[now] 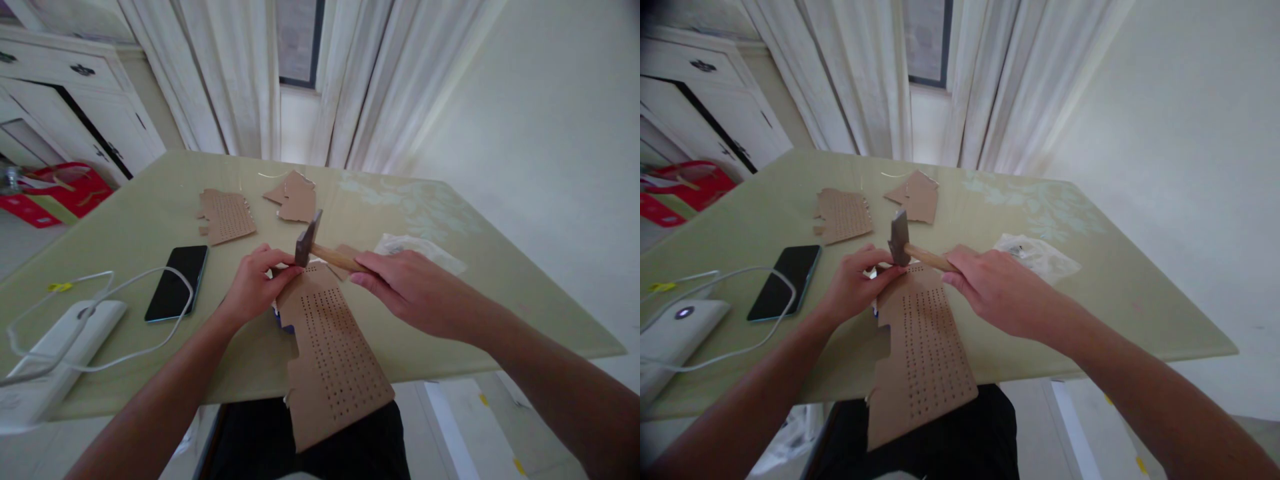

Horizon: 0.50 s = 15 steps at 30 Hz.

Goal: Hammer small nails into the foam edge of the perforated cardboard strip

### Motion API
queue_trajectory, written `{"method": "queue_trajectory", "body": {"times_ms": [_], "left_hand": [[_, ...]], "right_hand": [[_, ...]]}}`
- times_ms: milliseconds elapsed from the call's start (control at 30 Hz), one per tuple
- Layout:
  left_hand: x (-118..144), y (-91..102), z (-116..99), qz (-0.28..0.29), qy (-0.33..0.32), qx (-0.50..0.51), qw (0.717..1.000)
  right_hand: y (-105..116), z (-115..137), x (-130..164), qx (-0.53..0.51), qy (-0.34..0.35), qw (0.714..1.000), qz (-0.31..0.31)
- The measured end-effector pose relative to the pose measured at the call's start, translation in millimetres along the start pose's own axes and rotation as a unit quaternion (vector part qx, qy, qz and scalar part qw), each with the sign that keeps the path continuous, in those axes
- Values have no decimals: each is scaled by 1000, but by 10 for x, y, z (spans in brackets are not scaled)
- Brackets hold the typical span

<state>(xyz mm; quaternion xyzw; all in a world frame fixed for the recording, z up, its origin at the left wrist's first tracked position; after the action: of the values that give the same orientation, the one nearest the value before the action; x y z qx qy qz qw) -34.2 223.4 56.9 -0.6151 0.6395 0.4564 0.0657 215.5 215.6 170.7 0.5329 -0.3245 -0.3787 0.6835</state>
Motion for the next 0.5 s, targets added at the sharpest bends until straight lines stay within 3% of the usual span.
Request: {"method": "queue_trajectory", "body": {"times_ms": [233,433,500], "left_hand": [[-27,-18,14,6,-4,2,1000],[-21,-36,25,28,-30,-1,999],[-8,-47,39,26,-26,8,999]], "right_hand": [[182,32,33,-56,-40,996,-52],[-31,23,-7,-25,-25,999,18],[-22,18,0,-29,-32,999,13]]}}
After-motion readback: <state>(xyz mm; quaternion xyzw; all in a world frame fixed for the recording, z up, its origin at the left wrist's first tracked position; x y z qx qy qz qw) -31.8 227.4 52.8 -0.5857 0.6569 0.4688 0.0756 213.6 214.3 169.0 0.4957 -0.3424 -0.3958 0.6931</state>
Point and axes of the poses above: each hand's wrist, its own x-axis away from the middle knuckle, its own y-axis out of the back of the hand, z = x × y, the point moved 4 cm from there along -x, towards the middle knuckle, and after that the axes turned 13 degrees about -y, right-handed, at the moved point
